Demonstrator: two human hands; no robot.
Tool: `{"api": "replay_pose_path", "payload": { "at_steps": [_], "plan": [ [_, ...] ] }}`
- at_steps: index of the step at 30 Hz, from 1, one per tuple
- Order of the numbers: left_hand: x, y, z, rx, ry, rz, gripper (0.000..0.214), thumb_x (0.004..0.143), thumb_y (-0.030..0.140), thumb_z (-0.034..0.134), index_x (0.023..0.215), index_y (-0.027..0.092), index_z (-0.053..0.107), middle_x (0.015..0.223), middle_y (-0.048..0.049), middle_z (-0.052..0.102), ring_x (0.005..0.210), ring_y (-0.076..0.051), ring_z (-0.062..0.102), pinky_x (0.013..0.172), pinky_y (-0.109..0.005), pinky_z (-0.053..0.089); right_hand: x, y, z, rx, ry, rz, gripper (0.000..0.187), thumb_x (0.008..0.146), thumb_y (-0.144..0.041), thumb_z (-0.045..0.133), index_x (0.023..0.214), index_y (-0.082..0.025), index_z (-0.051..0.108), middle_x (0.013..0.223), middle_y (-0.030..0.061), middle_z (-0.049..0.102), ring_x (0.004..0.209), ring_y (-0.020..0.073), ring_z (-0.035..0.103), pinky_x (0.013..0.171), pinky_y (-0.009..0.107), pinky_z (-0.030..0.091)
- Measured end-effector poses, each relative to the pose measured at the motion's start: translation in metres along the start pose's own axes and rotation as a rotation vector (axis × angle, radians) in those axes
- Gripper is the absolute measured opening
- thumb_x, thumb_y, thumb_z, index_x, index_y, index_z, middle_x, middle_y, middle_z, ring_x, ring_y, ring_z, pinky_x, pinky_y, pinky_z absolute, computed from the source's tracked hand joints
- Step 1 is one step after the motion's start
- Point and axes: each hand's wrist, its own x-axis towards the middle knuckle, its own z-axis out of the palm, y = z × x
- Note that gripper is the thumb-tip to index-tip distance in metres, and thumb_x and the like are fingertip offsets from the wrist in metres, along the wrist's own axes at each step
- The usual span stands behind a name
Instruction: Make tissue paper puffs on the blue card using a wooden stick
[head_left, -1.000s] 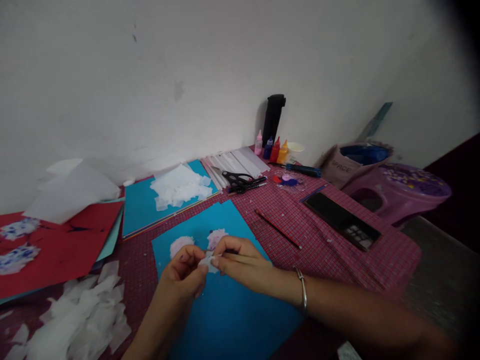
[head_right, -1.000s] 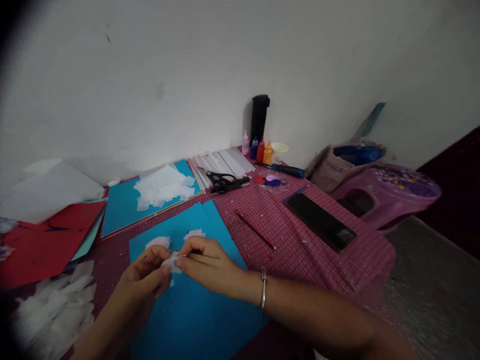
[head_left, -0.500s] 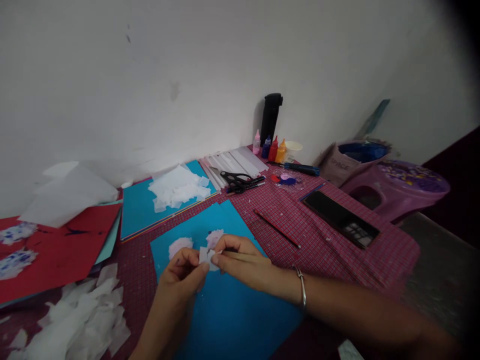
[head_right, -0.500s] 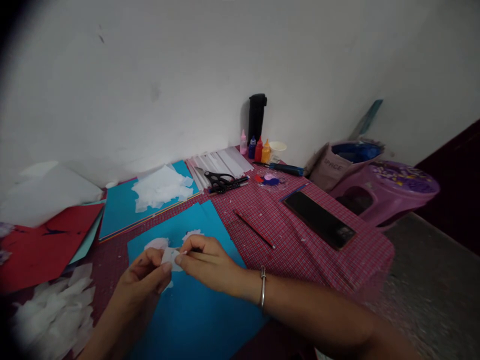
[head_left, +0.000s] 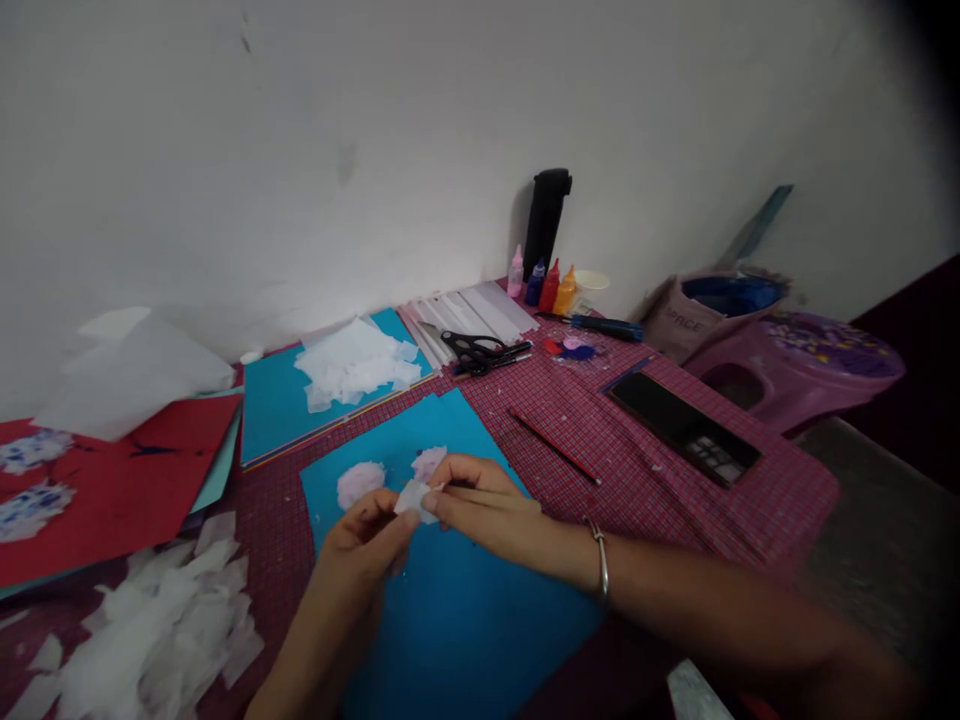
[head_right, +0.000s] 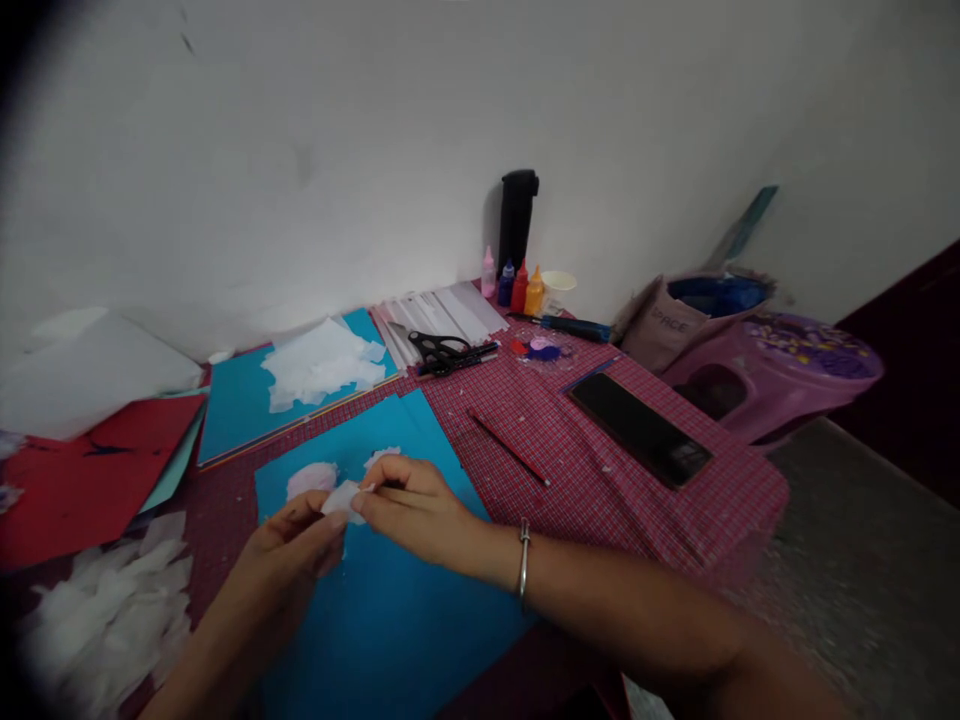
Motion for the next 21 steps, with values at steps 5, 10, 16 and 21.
{"api": "replay_pose_path", "payload": {
  "at_steps": [5, 10, 16, 21],
  "plan": [
    [-0.013, 0.048, -0.026, 0.031, 0.286, 0.181, 0.030, 0.052, 0.023, 0.080, 0.067, 0.020, 0.054, 0.058, 0.0065, 0.056, 0.049, -0.006, 0.045, 0.043, -0.014, 0.035, 0.003, 0.001, -0.005, 0.077, -0.059, 0.039, 0.008, 0.078, -0.023, 0.060, 0.078, -0.015, 0.060, 0.073, -0.0020, 0.056, 0.060, 0.0076, 0.049, 0.056, 0.020, 0.039],
    [-0.018, 0.047, -0.073, 0.159, 0.428, 0.182, 0.029, 0.054, 0.023, 0.078, 0.069, 0.020, 0.054, 0.051, 0.0083, 0.051, 0.044, -0.006, 0.042, 0.040, -0.013, 0.032, 0.001, 0.002, -0.011, -0.028, -0.377, 0.150, 0.012, 0.075, -0.011, 0.054, 0.077, -0.014, 0.065, 0.069, -0.0010, 0.062, 0.062, 0.0081, 0.056, 0.059, 0.019, 0.043],
    [-0.013, 0.003, -0.092, 0.419, 0.456, 0.241, 0.027, 0.062, 0.037, 0.072, 0.073, 0.019, 0.056, 0.060, 0.0060, 0.054, 0.051, -0.009, 0.048, 0.047, -0.019, 0.037, -0.004, 0.007, 0.002, -0.323, -0.569, -0.118, 0.018, 0.077, -0.006, 0.052, 0.083, -0.011, 0.068, 0.077, 0.0030, 0.065, 0.070, 0.0107, 0.059, 0.063, 0.020, 0.044],
    [-0.012, -0.012, -0.088, 1.073, 0.482, 0.475, 0.013, 0.074, 0.033, 0.057, 0.073, 0.020, 0.058, 0.068, 0.0009, 0.058, 0.061, -0.016, 0.055, 0.059, -0.028, 0.041, -0.002, 0.014, 0.010, -0.537, -0.503, -0.267, 0.021, 0.077, -0.004, 0.051, 0.085, -0.012, 0.068, 0.077, 0.0032, 0.066, 0.069, 0.0114, 0.059, 0.066, 0.022, 0.045]
  ]
}}
